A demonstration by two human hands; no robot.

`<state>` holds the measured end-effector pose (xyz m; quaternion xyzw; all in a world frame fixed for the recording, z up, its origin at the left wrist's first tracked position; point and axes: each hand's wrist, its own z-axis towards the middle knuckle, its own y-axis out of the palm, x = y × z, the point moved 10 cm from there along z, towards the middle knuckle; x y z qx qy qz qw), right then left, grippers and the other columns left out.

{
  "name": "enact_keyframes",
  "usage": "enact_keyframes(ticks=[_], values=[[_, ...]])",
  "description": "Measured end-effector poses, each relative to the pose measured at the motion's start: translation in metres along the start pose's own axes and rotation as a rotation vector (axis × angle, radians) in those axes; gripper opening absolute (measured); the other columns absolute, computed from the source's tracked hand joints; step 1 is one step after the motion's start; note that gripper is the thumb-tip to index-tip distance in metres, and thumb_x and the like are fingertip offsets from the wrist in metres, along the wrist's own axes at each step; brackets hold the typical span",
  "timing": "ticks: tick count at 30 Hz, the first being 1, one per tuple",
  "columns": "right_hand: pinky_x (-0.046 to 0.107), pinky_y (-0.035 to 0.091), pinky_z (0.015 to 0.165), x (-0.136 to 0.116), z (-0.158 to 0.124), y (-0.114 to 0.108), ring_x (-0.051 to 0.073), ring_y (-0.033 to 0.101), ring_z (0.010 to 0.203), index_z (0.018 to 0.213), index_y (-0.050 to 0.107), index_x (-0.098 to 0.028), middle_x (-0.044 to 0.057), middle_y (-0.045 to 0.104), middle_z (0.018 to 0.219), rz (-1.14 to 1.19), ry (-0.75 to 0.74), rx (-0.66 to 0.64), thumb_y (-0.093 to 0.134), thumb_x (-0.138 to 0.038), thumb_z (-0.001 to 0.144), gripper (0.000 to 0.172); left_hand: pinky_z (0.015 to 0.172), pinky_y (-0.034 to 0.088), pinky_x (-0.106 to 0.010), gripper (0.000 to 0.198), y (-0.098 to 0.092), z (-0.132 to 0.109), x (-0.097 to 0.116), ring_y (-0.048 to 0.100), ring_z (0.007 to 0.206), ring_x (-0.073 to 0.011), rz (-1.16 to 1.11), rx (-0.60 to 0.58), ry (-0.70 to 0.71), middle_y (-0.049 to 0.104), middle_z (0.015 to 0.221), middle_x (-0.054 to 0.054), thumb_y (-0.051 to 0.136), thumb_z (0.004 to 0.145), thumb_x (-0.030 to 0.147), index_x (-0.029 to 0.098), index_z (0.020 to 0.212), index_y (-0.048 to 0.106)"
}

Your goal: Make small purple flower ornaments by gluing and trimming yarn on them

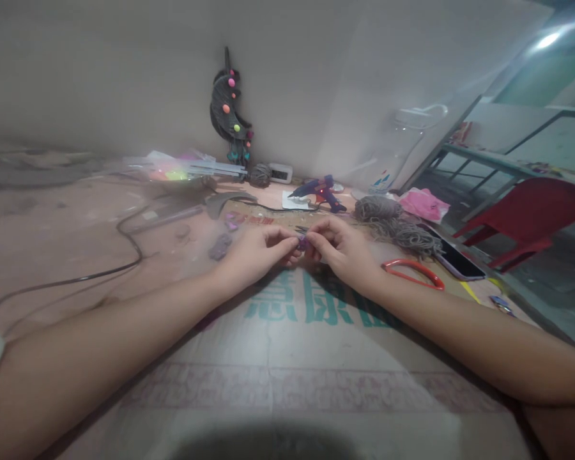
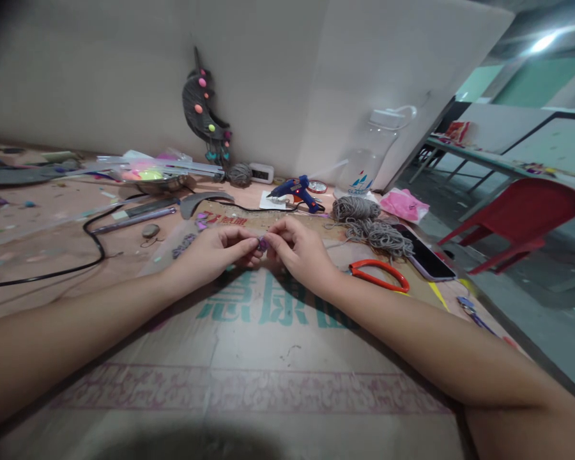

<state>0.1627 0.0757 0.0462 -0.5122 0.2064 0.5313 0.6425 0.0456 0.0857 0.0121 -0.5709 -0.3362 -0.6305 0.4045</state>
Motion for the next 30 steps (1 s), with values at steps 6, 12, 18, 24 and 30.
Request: enact_keyframes(ticks=[6, 12, 18, 24, 30], values=[[0.025, 0.047, 0.053, 0.0011, 0.0003, -0.0007, 0.011, 0.059, 0.054, 0.088, 0.053, -0.019, -0.002, 0.064, 0.064, -0.003, 0.001, 0.005, 0.060, -0.041, 0.091, 0.023, 0.066, 0.055, -0.029, 0.030, -0.0026, -0.0005, -0.0008, 0.065, 0.063, -0.0132, 0.071, 0.005, 0.002, 0.070, 0.076, -0.004, 0.064, 0.086, 0.040, 0.014, 0.099, 0.073], [0.024, 0.048, 0.056, -0.0018, 0.0005, -0.0008, 0.011, 0.061, 0.058, 0.088, 0.053, -0.020, -0.002, 0.064, 0.066, 0.011, -0.040, 0.006, 0.059, -0.039, 0.093, 0.021, 0.077, 0.056, -0.031, 0.038, -0.0006, -0.0010, -0.0007, 0.068, 0.081, -0.0171, 0.071, -0.044, 0.031, 0.074, 0.094, -0.007, 0.068, 0.084, 0.046, 0.016, 0.107, 0.074], [0.025, 0.047, 0.057, -0.0036, 0.0000, 0.0015, 0.011, 0.061, 0.059, 0.088, 0.054, -0.020, -0.002, 0.064, 0.067, -0.005, -0.058, -0.011, 0.058, -0.035, 0.094, 0.017, 0.076, 0.055, -0.028, 0.031, 0.0020, -0.0031, 0.0071, 0.068, 0.079, -0.0160, 0.128, -0.028, 0.039, 0.075, 0.090, -0.006, 0.065, 0.086, 0.040, 0.016, 0.103, 0.074], [0.026, 0.047, 0.058, -0.0016, -0.0010, 0.0032, 0.011, 0.061, 0.059, 0.089, 0.054, -0.020, -0.002, 0.064, 0.068, -0.035, -0.057, -0.025, 0.057, -0.033, 0.094, 0.014, 0.072, 0.054, -0.027, 0.026, 0.0016, -0.0022, 0.0075, 0.065, 0.074, -0.0146, 0.173, -0.008, 0.040, 0.071, 0.082, -0.004, 0.061, 0.087, 0.037, 0.015, 0.094, 0.072], [0.026, 0.044, 0.058, -0.0041, -0.0016, 0.0011, 0.012, 0.057, 0.061, 0.093, 0.055, -0.020, -0.003, 0.059, 0.068, -0.109, -0.089, -0.019, 0.054, -0.031, 0.095, 0.011, 0.071, 0.052, -0.027, 0.027, -0.0033, -0.0015, 0.0047, 0.065, 0.072, -0.0144, 0.235, 0.019, 0.069, 0.070, 0.080, -0.003, 0.058, 0.090, 0.040, 0.016, 0.090, 0.071]])
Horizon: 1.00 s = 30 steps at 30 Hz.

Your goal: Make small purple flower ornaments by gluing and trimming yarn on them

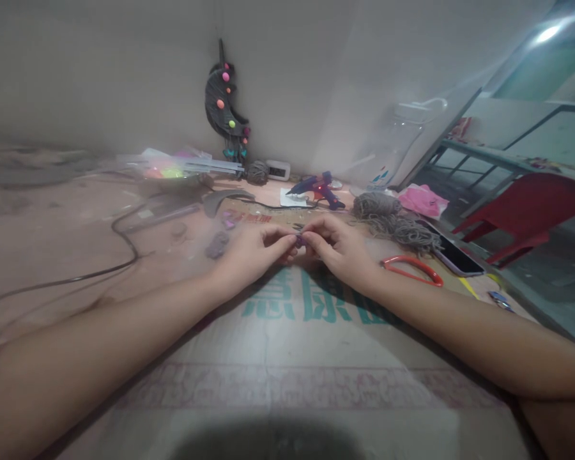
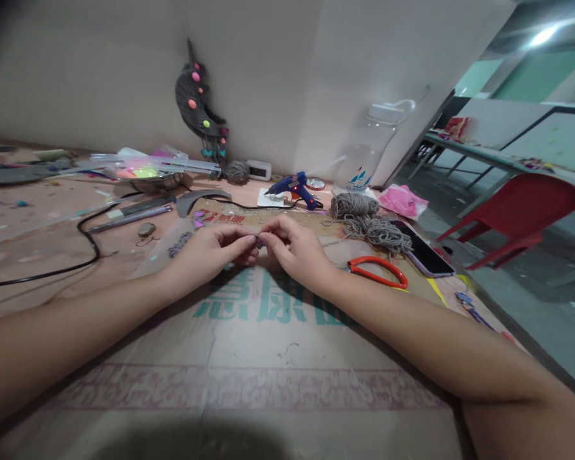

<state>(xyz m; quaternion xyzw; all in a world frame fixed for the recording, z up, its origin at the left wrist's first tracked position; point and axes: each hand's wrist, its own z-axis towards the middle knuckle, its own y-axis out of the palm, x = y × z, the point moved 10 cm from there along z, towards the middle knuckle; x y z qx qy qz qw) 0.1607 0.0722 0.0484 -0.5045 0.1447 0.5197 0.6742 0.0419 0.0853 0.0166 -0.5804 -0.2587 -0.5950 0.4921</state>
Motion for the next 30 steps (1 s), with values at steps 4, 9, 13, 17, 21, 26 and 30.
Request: enact_keyframes(ticks=[4, 9, 13, 17, 21, 26, 30], values=[[0.025, 0.038, 0.053, -0.001, -0.001, 0.001, 0.012, 0.052, 0.057, 0.104, 0.051, -0.021, -0.005, 0.053, 0.063, 0.005, 0.008, -0.020, 0.049, -0.030, 0.096, 0.012, 0.067, 0.050, -0.026, 0.029, -0.004, -0.002, 0.005, 0.063, 0.068, -0.0137, 0.078, 0.040, 0.007, 0.070, 0.076, -0.003, 0.056, 0.091, 0.041, 0.016, 0.089, 0.071], [0.023, 0.035, 0.048, 0.005, -0.002, 0.004, 0.011, 0.048, 0.051, 0.104, 0.043, -0.024, -0.008, 0.051, 0.058, 0.101, 0.077, -0.034, 0.053, -0.030, 0.094, 0.016, 0.068, 0.051, -0.026, 0.030, -0.005, -0.003, 0.005, 0.065, 0.071, -0.0151, 0.065, 0.053, -0.002, 0.072, 0.081, -0.005, 0.057, 0.090, 0.042, 0.016, 0.092, 0.071], [0.023, 0.041, 0.050, 0.012, -0.001, 0.012, 0.011, 0.051, 0.051, 0.106, 0.042, -0.024, -0.008, 0.054, 0.060, 0.196, 0.144, -0.075, 0.056, -0.033, 0.091, 0.022, 0.069, 0.052, -0.026, 0.029, -0.006, -0.002, 0.003, 0.066, 0.073, -0.0154, 0.012, 0.068, 0.000, 0.073, 0.085, -0.005, 0.060, 0.089, 0.042, 0.016, 0.094, 0.071], [0.026, 0.046, 0.054, 0.016, 0.000, 0.012, 0.013, 0.057, 0.056, 0.102, 0.052, -0.020, -0.004, 0.059, 0.064, 0.120, 0.180, -0.079, 0.058, -0.034, 0.089, 0.020, 0.070, 0.052, -0.026, 0.028, -0.007, -0.004, 0.008, 0.067, 0.076, -0.0163, 0.055, 0.069, 0.033, 0.074, 0.085, -0.004, 0.059, 0.089, 0.041, 0.016, 0.091, 0.071], [0.025, 0.048, 0.053, 0.018, 0.000, 0.010, 0.012, 0.058, 0.055, 0.092, 0.053, -0.020, -0.003, 0.059, 0.066, 0.115, 0.201, -0.060, 0.059, -0.036, 0.088, 0.018, 0.070, 0.049, -0.025, 0.027, -0.007, -0.005, 0.013, 0.065, 0.075, -0.0159, 0.155, 0.065, 0.061, 0.073, 0.082, -0.003, 0.057, 0.091, 0.040, 0.017, 0.089, 0.071], [0.024, 0.046, 0.052, 0.012, 0.000, 0.007, 0.011, 0.056, 0.054, 0.085, 0.054, -0.020, -0.003, 0.058, 0.064, 0.048, 0.171, -0.043, 0.057, -0.038, 0.090, 0.019, 0.070, 0.048, -0.026, 0.027, -0.005, -0.004, 0.012, 0.065, 0.075, -0.0158, 0.166, 0.043, 0.066, 0.072, 0.080, -0.002, 0.054, 0.092, 0.039, 0.017, 0.087, 0.070], [0.023, 0.045, 0.051, 0.007, 0.000, 0.006, 0.011, 0.055, 0.052, 0.084, 0.054, -0.020, -0.003, 0.058, 0.063, 0.017, 0.147, -0.042, 0.056, -0.038, 0.091, 0.019, 0.070, 0.048, -0.026, 0.028, -0.003, -0.004, 0.013, 0.065, 0.075, -0.0157, 0.151, 0.021, 0.066, 0.071, 0.079, -0.002, 0.054, 0.092, 0.039, 0.018, 0.085, 0.069]])
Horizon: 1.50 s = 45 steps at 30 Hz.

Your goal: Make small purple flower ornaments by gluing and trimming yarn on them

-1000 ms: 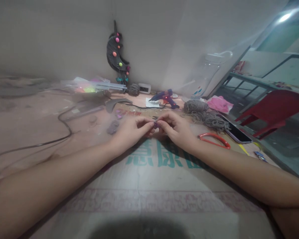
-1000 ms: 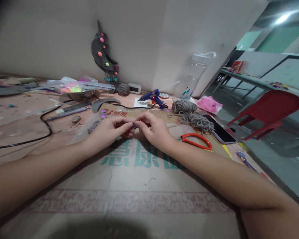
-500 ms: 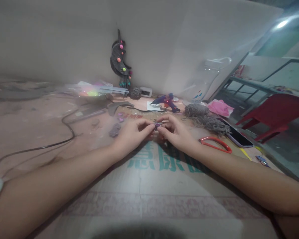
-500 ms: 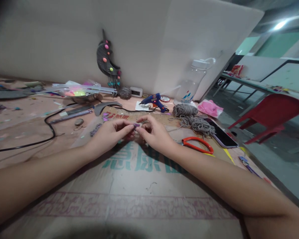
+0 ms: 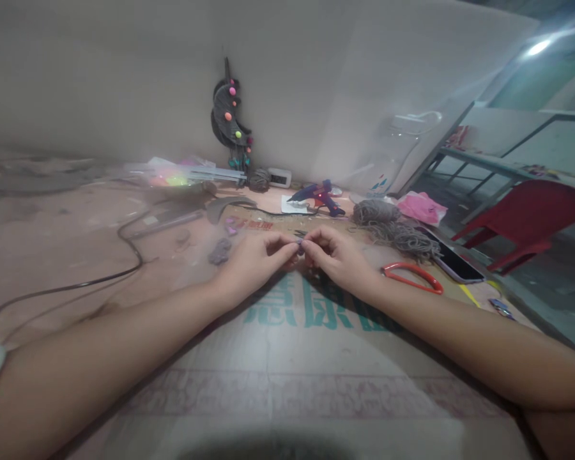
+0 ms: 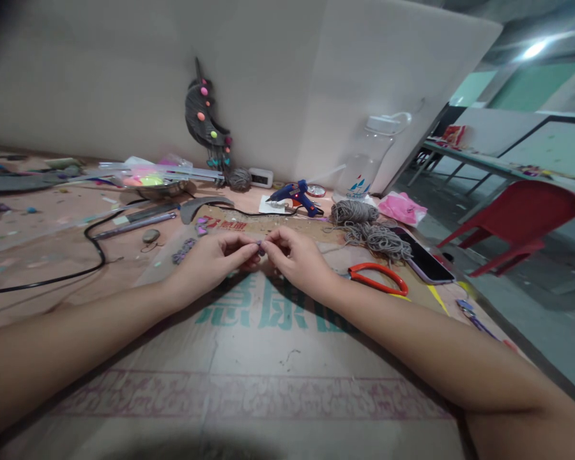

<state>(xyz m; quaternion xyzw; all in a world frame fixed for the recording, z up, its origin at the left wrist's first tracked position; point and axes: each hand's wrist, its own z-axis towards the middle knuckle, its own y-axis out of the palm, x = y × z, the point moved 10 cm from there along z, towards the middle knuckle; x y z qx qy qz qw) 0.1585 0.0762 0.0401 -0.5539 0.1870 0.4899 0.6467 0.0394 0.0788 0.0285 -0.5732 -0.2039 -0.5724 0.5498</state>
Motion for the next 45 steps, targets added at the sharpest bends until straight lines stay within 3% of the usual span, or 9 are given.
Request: enact_keyframes(ticks=[9, 21, 37, 45], values=[[0.024, 0.045, 0.054, -0.002, -0.001, 0.000, 0.011, 0.057, 0.054, 0.087, 0.056, -0.020, -0.002, 0.060, 0.063, -0.060, -0.041, -0.010, 0.053, -0.039, 0.094, 0.021, 0.073, 0.051, -0.027, 0.024, -0.001, 0.000, -0.002, 0.066, 0.080, -0.0166, -0.038, 0.017, 0.009, 0.073, 0.089, -0.003, 0.059, 0.089, 0.038, 0.018, 0.097, 0.071], [0.027, 0.048, 0.061, 0.002, 0.001, 0.002, 0.014, 0.063, 0.065, 0.099, 0.058, -0.019, 0.001, 0.066, 0.075, -0.045, -0.050, -0.031, 0.057, -0.034, 0.090, 0.017, 0.073, 0.049, -0.028, 0.026, -0.010, 0.000, 0.003, 0.065, 0.076, -0.0173, 0.060, 0.087, -0.003, 0.073, 0.083, -0.003, 0.059, 0.089, 0.041, 0.018, 0.091, 0.071], [0.024, 0.041, 0.054, -0.004, 0.000, -0.001, 0.011, 0.054, 0.055, 0.082, 0.057, -0.019, -0.002, 0.060, 0.064, -0.143, -0.056, 0.008, 0.054, -0.034, 0.092, 0.018, 0.075, 0.049, -0.027, 0.019, -0.002, 0.000, 0.003, 0.064, 0.078, -0.0155, 0.055, 0.021, 0.045, 0.073, 0.085, -0.002, 0.059, 0.089, 0.034, 0.019, 0.088, 0.071], [0.024, 0.042, 0.057, -0.006, 0.000, -0.003, 0.012, 0.057, 0.060, 0.085, 0.059, -0.020, -0.001, 0.063, 0.068, -0.169, -0.083, 0.017, 0.054, -0.032, 0.092, 0.015, 0.071, 0.050, -0.028, 0.027, -0.006, 0.000, -0.002, 0.065, 0.080, -0.0175, -0.001, 0.076, -0.023, 0.073, 0.094, -0.007, 0.060, 0.087, 0.040, 0.016, 0.098, 0.067]])
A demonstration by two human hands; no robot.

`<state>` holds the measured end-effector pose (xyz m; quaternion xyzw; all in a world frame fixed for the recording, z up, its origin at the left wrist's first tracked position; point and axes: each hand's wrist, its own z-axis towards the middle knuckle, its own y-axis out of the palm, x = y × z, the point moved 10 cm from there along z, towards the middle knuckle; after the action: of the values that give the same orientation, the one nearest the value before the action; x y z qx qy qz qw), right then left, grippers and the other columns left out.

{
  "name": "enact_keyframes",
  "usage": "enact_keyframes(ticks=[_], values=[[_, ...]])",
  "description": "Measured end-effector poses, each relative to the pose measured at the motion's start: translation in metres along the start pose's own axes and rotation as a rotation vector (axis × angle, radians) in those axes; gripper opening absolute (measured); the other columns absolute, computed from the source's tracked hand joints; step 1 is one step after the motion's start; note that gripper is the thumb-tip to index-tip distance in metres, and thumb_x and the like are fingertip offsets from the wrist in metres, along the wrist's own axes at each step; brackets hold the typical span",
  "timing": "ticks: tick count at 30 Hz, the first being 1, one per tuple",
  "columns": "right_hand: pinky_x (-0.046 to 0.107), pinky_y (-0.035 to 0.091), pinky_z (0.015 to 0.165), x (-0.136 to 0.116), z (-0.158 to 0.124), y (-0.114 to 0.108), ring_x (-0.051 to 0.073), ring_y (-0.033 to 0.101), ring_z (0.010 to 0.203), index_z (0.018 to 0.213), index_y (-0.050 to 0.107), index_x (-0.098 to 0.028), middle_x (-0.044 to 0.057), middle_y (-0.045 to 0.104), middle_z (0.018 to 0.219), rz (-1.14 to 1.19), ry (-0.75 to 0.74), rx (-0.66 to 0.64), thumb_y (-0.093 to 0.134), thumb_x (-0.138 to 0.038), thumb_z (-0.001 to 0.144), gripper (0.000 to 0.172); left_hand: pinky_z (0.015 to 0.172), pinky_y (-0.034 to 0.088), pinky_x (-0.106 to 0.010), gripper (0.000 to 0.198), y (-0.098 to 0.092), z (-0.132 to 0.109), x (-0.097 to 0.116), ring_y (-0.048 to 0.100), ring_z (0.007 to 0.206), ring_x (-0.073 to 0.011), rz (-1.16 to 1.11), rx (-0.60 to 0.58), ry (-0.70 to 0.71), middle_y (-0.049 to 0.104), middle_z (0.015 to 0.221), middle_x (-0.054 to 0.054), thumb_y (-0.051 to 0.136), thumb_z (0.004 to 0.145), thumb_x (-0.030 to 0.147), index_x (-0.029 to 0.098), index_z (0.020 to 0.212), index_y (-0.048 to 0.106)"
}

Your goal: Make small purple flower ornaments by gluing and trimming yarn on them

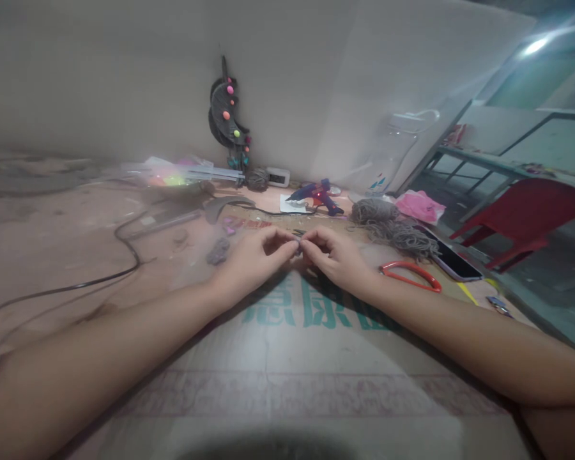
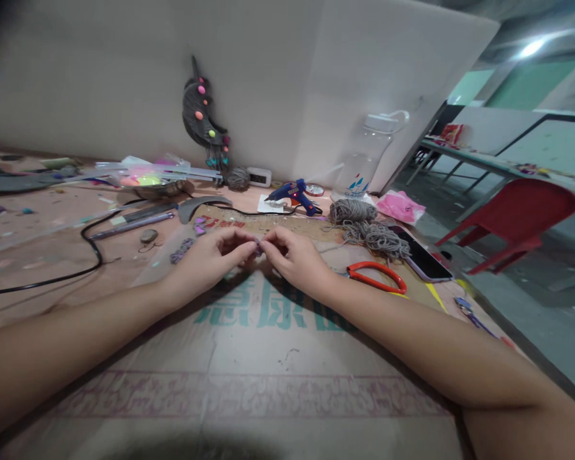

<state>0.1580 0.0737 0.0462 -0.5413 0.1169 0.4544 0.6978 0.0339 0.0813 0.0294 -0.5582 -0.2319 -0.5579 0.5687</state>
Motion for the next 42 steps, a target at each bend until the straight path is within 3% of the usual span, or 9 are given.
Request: enact_keyframes(ticks=[7, 14, 19, 25, 35, 42], values=[[0.025, 0.043, 0.058, 0.001, -0.001, 0.001, 0.013, 0.057, 0.061, 0.087, 0.059, -0.020, -0.001, 0.063, 0.069, 0.017, -0.014, -0.007, 0.055, -0.035, 0.092, 0.016, 0.070, 0.047, -0.027, 0.020, 0.001, 0.000, -0.001, 0.063, 0.076, -0.0161, 0.018, -0.004, 0.008, 0.071, 0.085, -0.003, 0.058, 0.088, 0.035, 0.017, 0.089, 0.067], [0.025, 0.043, 0.058, 0.007, 0.001, 0.003, 0.013, 0.055, 0.059, 0.085, 0.059, -0.020, -0.001, 0.061, 0.066, 0.092, 0.045, -0.034, 0.048, -0.039, 0.097, 0.025, 0.071, 0.047, -0.028, 0.021, -0.007, -0.001, 0.005, 0.063, 0.077, -0.0166, 0.057, 0.054, 0.030, 0.071, 0.088, -0.004, 0.057, 0.090, 0.036, 0.017, 0.090, 0.066], [0.025, 0.041, 0.056, 0.005, 0.001, 0.002, 0.012, 0.053, 0.057, 0.078, 0.058, -0.019, -0.002, 0.059, 0.064, 0.023, 0.041, -0.021, 0.053, -0.035, 0.092, 0.022, 0.074, 0.048, -0.028, 0.020, -0.009, 0.000, 0.007, 0.064, 0.080, -0.0171, 0.074, 0.064, 0.048, 0.072, 0.090, -0.004, 0.057, 0.090, 0.035, 0.017, 0.092, 0.067], [0.024, 0.043, 0.058, 0.003, 0.001, 0.004, 0.012, 0.056, 0.061, 0.083, 0.060, -0.019, -0.001, 0.062, 0.070, 0.051, 0.009, -0.021, 0.054, -0.034, 0.090, 0.018, 0.077, 0.048, -0.029, 0.022, -0.007, 0.001, 0.008, 0.064, 0.082, -0.0174, 0.062, 0.051, 0.062, 0.072, 0.089, -0.003, 0.058, 0.090, 0.037, 0.018, 0.091, 0.069], [0.024, 0.043, 0.061, -0.001, 0.002, 0.000, 0.012, 0.056, 0.061, 0.086, 0.063, -0.019, -0.001, 0.063, 0.068, 0.004, -0.049, 0.006, 0.054, -0.029, 0.091, 0.015, 0.077, 0.050, -0.031, 0.029, -0.005, 0.002, 0.003, 0.066, 0.086, -0.0186, 0.024, 0.043, 0.072, 0.072, 0.094, -0.005, 0.061, 0.088, 0.036, 0.018, 0.111, 0.066], [0.024, 0.043, 0.062, -0.004, 0.000, 0.002, 0.012, 0.058, 0.062, 0.087, 0.065, -0.018, -0.001, 0.066, 0.070, -0.032, -0.068, -0.005, 0.055, -0.028, 0.090, 0.014, 0.079, 0.049, -0.032, 0.020, -0.001, 0.001, 0.005, 0.066, 0.086, -0.0189, 0.040, 0.021, 0.042, 0.072, 0.093, -0.005, 0.060, 0.086, 0.031, 0.017, 0.097, 0.068]])
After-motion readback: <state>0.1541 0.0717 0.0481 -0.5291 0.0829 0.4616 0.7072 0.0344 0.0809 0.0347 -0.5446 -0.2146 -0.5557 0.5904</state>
